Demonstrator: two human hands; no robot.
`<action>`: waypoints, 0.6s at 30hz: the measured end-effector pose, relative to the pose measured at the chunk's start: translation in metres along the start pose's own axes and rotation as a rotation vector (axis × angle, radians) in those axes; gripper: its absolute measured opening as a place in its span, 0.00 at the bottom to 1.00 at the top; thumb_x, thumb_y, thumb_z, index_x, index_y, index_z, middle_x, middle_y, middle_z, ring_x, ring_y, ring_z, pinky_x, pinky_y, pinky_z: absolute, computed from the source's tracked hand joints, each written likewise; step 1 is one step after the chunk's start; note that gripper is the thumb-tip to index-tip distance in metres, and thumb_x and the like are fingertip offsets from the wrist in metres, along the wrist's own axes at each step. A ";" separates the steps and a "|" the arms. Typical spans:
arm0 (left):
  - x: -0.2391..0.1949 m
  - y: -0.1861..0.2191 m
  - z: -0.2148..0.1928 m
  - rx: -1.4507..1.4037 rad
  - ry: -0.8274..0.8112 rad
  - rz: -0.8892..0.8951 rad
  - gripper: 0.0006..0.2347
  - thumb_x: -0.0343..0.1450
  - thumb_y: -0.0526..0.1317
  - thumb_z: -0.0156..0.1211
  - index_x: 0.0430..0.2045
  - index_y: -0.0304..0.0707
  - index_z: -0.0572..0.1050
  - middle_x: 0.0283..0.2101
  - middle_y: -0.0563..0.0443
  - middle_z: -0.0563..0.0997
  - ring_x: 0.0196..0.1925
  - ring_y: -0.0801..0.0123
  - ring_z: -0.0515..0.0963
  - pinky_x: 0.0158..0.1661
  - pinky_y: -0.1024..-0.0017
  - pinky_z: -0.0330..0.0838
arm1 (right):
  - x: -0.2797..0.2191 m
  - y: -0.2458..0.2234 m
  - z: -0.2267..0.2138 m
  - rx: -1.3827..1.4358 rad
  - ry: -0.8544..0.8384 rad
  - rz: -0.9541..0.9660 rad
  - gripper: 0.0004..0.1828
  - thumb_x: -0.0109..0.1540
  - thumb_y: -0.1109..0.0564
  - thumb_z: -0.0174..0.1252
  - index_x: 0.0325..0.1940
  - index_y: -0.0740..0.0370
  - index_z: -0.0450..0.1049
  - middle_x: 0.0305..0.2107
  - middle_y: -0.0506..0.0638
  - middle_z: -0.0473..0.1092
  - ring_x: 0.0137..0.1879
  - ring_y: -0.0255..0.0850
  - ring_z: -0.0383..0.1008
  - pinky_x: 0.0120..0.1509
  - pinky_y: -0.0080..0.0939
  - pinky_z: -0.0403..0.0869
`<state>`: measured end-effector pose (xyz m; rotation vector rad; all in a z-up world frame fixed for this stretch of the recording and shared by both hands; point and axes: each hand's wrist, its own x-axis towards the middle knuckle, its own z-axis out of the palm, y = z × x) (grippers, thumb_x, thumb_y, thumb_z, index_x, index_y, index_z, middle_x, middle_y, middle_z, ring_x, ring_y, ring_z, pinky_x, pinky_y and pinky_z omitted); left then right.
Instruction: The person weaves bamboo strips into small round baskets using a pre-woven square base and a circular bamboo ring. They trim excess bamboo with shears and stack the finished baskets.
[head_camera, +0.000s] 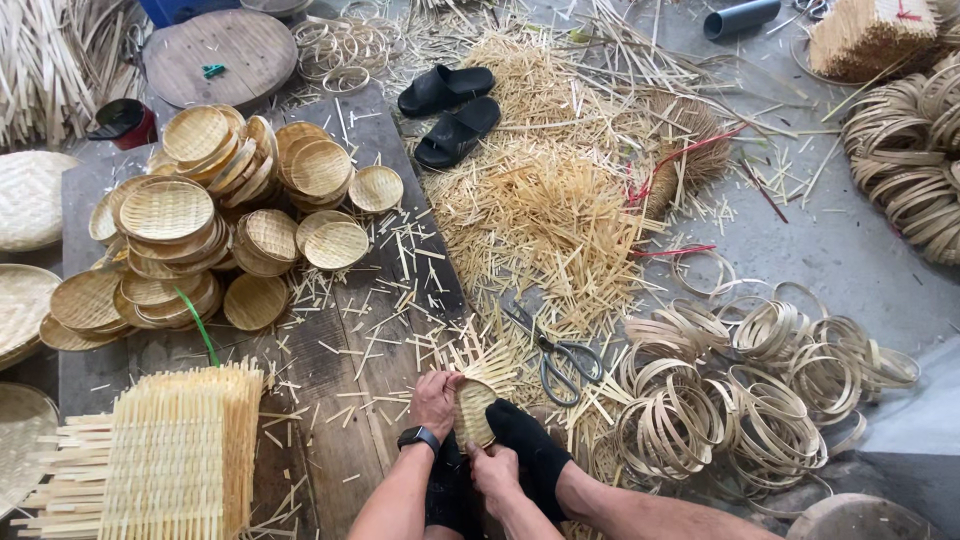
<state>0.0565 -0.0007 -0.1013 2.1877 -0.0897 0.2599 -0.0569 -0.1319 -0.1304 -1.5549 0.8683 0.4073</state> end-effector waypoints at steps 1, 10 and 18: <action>0.000 -0.001 0.001 0.009 0.002 -0.012 0.10 0.72 0.46 0.59 0.31 0.40 0.82 0.36 0.47 0.83 0.41 0.51 0.79 0.43 0.59 0.73 | 0.000 0.001 0.001 -0.069 0.053 -0.071 0.19 0.60 0.48 0.69 0.31 0.69 0.80 0.20 0.51 0.75 0.25 0.38 0.69 0.30 0.42 0.69; 0.003 0.008 -0.007 -0.034 -0.089 -0.122 0.08 0.71 0.44 0.59 0.33 0.45 0.83 0.35 0.48 0.79 0.40 0.53 0.80 0.41 0.61 0.74 | -0.034 -0.065 -0.013 -0.551 0.013 -0.192 0.27 0.65 0.40 0.62 0.32 0.70 0.80 0.26 0.62 0.77 0.31 0.45 0.77 0.41 0.46 0.73; 0.007 -0.010 0.003 0.033 -0.088 0.133 0.07 0.72 0.39 0.56 0.33 0.38 0.80 0.37 0.46 0.78 0.40 0.50 0.78 0.41 0.60 0.73 | 0.028 -0.143 -0.025 -0.475 0.156 -0.421 0.16 0.53 0.44 0.72 0.29 0.58 0.82 0.29 0.52 0.79 0.37 0.43 0.78 0.45 0.44 0.74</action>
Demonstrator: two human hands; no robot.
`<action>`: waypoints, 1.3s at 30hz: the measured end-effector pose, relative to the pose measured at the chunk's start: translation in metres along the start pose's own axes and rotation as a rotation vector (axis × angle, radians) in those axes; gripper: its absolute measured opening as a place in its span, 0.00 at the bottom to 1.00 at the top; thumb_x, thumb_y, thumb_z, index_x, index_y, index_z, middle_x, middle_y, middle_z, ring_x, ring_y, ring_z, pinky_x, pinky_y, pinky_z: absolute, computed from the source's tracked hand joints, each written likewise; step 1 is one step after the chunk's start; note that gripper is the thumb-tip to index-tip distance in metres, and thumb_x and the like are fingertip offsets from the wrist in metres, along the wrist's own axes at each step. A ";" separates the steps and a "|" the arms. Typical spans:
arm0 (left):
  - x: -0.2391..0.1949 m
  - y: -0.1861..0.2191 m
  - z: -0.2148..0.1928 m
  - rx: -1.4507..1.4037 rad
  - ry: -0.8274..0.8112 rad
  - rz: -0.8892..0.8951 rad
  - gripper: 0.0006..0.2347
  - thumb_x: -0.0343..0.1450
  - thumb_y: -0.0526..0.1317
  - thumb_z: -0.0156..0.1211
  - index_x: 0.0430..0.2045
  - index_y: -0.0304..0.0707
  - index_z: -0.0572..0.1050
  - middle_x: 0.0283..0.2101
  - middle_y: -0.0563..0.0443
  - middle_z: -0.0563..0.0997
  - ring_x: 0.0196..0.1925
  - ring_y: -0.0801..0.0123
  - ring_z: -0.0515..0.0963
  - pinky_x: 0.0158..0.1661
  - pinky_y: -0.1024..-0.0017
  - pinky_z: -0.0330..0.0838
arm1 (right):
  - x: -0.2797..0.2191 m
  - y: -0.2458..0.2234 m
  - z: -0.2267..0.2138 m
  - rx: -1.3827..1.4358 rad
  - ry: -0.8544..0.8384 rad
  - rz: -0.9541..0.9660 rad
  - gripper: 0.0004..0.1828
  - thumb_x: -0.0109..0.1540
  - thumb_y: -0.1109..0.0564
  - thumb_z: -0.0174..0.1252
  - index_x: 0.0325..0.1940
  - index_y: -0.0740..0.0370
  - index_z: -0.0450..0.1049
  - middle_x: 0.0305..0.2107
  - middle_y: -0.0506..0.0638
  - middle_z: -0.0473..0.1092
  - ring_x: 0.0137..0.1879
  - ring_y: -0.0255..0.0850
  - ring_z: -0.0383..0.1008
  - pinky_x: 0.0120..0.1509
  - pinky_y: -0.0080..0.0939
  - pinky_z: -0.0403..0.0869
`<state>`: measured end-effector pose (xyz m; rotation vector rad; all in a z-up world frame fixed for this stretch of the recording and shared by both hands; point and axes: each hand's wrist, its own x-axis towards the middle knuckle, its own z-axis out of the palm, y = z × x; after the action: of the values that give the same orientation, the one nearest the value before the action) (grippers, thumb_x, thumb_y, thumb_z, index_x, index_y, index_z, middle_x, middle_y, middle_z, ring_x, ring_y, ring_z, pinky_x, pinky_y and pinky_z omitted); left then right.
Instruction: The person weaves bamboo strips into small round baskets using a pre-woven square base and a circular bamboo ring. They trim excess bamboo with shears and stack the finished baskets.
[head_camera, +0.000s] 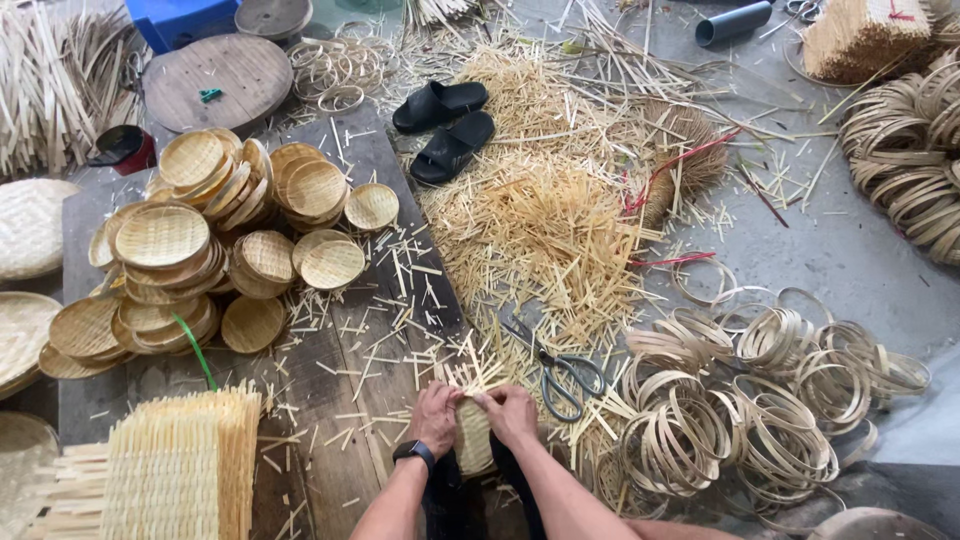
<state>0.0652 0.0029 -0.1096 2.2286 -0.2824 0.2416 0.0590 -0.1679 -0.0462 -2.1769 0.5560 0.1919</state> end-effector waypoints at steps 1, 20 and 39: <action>0.001 -0.005 0.004 -0.045 -0.013 -0.072 0.07 0.73 0.40 0.56 0.33 0.39 0.81 0.37 0.45 0.79 0.39 0.51 0.79 0.40 0.60 0.74 | 0.008 0.002 0.003 -0.015 -0.012 -0.012 0.17 0.52 0.43 0.73 0.27 0.59 0.84 0.28 0.53 0.79 0.36 0.44 0.79 0.46 0.44 0.74; -0.006 -0.038 0.026 -0.460 0.082 -0.816 0.19 0.65 0.45 0.72 0.43 0.38 0.70 0.29 0.48 0.82 0.30 0.68 0.80 0.33 0.70 0.75 | 0.013 -0.037 0.025 -0.274 -0.413 -0.259 0.20 0.70 0.42 0.50 0.46 0.59 0.78 0.49 0.55 0.70 0.60 0.50 0.65 0.66 0.55 0.66; -0.064 -0.032 0.030 -0.182 0.324 -0.923 0.18 0.67 0.54 0.66 0.29 0.33 0.84 0.24 0.40 0.85 0.28 0.57 0.84 0.35 0.61 0.76 | 0.006 -0.066 0.019 -0.349 -0.439 -0.100 0.24 0.61 0.32 0.60 0.41 0.53 0.80 0.39 0.55 0.78 0.52 0.52 0.77 0.58 0.53 0.73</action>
<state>0.0156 0.0063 -0.1691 1.8797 0.8499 0.0589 0.0957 -0.1197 -0.0128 -2.3863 0.1703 0.7382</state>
